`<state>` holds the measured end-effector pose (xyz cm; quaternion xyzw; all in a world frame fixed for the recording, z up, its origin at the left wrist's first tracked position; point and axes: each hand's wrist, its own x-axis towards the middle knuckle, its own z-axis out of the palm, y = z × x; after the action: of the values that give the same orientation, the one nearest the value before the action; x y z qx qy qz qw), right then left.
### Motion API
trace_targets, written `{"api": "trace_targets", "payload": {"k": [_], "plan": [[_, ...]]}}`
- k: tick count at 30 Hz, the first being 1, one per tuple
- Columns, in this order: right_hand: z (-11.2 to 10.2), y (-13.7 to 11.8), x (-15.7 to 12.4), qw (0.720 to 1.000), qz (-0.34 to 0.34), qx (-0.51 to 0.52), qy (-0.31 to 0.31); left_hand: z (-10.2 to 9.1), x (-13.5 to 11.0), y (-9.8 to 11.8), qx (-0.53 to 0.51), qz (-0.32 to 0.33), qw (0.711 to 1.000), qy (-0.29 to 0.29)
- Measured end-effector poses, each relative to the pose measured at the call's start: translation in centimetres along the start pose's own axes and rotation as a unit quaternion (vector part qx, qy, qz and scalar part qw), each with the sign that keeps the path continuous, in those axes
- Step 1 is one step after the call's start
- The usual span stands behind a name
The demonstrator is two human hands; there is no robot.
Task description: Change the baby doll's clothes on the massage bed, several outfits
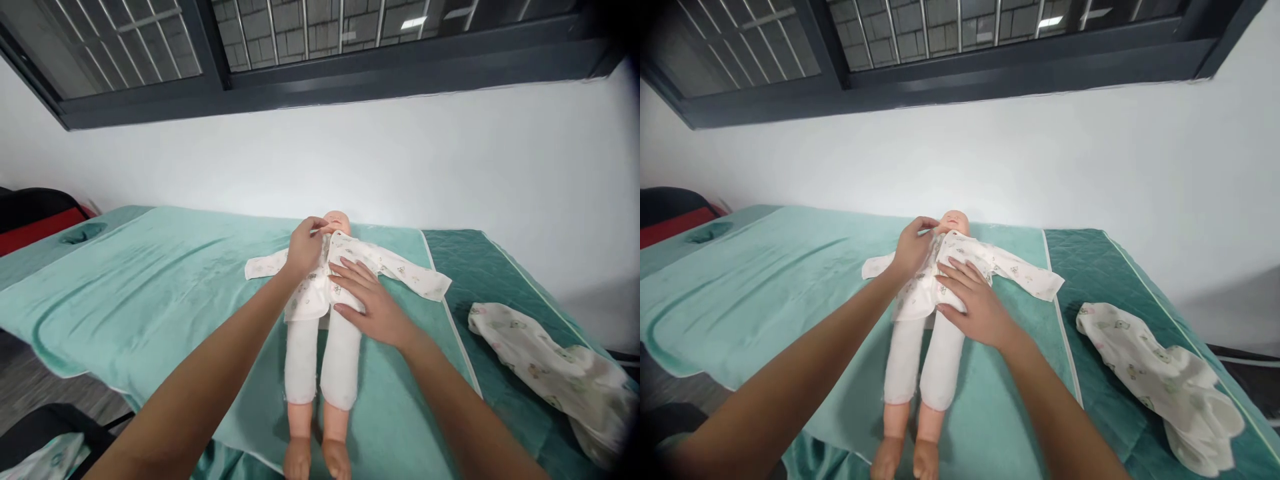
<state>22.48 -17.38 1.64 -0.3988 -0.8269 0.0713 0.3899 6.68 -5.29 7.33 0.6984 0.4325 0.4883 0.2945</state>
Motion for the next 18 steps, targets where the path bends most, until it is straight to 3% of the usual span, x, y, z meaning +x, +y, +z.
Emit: {"api": "trace_targets", "payload": {"k": [5,8,11,18], "plan": [[-0.1,-0.2,-0.2,0.999,-0.003,0.034,0.034,-4.3,-6.3,-3.5,0.053,-0.065,0.995,0.044],[0.0,-0.4,-0.4,0.998,0.002,0.045,0.043,-6.0,-10.8,-5.5,0.051,-0.123,0.991,0.009],[0.3,-0.8,-0.9,0.997,0.006,0.052,0.052,-6.9,-14.0,-6.2,0.049,-0.121,0.991,-0.042],[1.3,-2.4,-3.9,0.993,0.046,0.073,0.085,-7.2,-15.6,-5.8,0.171,-0.027,0.981,-0.094]]}}
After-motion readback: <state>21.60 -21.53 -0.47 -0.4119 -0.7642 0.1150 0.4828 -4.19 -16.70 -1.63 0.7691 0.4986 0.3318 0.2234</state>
